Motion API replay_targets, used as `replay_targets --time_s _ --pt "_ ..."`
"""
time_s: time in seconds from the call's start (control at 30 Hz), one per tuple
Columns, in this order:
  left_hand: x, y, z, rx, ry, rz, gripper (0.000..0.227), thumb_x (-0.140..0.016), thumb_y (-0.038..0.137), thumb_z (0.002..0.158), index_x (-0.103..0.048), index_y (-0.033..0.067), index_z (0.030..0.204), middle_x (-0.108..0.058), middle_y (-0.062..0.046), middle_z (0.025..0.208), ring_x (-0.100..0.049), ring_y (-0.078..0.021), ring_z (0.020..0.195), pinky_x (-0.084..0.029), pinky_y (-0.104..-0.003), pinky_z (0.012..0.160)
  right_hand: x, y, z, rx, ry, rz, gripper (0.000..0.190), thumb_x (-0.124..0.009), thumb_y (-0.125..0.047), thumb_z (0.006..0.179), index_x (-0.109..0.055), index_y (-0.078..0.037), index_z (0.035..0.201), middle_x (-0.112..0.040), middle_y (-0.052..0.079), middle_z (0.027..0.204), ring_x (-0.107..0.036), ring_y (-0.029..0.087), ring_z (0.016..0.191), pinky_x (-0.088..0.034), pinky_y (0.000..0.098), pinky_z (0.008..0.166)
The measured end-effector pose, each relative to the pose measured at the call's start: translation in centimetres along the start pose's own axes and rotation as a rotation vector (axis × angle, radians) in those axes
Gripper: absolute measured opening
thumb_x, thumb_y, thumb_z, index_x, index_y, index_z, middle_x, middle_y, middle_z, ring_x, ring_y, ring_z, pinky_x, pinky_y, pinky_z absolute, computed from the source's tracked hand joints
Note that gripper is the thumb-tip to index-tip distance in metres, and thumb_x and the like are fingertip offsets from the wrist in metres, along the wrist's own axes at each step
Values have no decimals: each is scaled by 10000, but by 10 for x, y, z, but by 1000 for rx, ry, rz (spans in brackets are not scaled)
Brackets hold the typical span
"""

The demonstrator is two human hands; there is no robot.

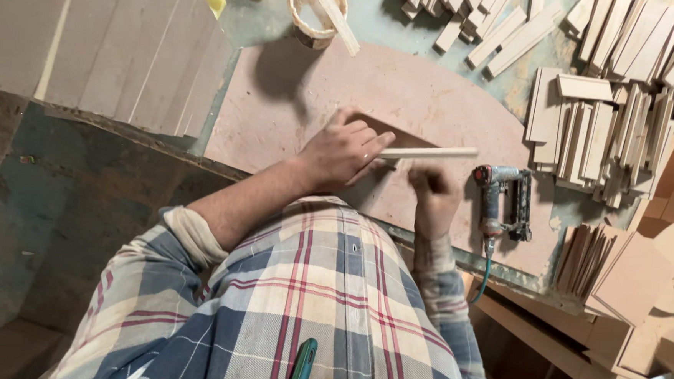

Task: The person assembles small wooden boxes by applying glue to wooden pieces and joining them with a nail gun. They repeatedly pick up pieces, apply adhesive, align edges, and fasten joints to form box structures.

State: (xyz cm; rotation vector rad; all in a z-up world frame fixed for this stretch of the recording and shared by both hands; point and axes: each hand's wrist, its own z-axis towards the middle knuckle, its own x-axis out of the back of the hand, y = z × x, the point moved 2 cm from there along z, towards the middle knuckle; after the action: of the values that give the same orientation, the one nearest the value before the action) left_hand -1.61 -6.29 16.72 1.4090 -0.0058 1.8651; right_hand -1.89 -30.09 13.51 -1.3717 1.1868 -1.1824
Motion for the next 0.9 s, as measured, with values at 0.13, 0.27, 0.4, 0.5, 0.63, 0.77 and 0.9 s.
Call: replay_targets --time_s 0.13,0.27,0.4,0.5,0.63,0.77,0.9 --pt "-5 1 -5 -43 99 472 405 -543 246 1010 -690 46 1330 -634 -26 914 -621 -176 942 -280 -572 1196 -5 -33 -18 485 -225 -762 205 -867 -191 820 -739 -49 892 -742 98 889 -707 213 870 -550 376 781" --pt "-19 23 -18 -142 204 501 400 -528 247 1034 -678 64 1358 -652 -15 1022 -625 -165 1078 -220 -580 1244 -9 -66 -20 828 -313 -1026 270 -823 -199 824 -716 -55 1026 -710 122 1096 -670 304 1035 -536 458 917" --pt "-16 20 -9 -160 200 495 382 -535 237 1103 -679 47 1402 -637 -20 1064 -608 -160 1128 -227 -599 1253 -20 -86 9 617 -472 -1023 274 -786 -125 894 -710 -49 1146 -704 98 1217 -665 300 1048 -554 424 886" --pt "-9 13 -17 -118 247 451 416 -569 292 1073 -649 69 1415 -640 -23 1194 -611 -161 1212 -207 -597 1260 -24 -96 11 759 -401 -1022 321 -795 -160 902 -703 -63 1194 -656 122 1186 -640 302 1069 -549 418 905" --pt "1 -27 -27 168 368 190 657 -700 487 895 -635 23 1356 -634 -132 1235 -597 -318 1140 -330 -594 1050 -26 -103 23 748 -280 -1069 385 -775 -117 903 -739 -149 1284 -647 94 1123 -621 294 1009 -534 417 858" --pt "-18 -66 -30 399 308 -253 491 -785 185 826 -688 47 1286 -679 -132 1196 -643 -321 1130 -509 -437 1007 -34 -97 38 815 -301 -1121 362 -762 -130 928 -739 -196 1282 -639 86 1124 -622 289 1022 -525 425 888" --pt "-40 -80 -27 449 302 -444 252 -715 39 832 -783 120 1060 -763 -70 1029 -724 -250 985 -584 -353 908 -44 -90 46 821 -329 -1149 349 -744 -115 938 -744 -229 1268 -644 80 1139 -632 288 1048 -520 423 905"
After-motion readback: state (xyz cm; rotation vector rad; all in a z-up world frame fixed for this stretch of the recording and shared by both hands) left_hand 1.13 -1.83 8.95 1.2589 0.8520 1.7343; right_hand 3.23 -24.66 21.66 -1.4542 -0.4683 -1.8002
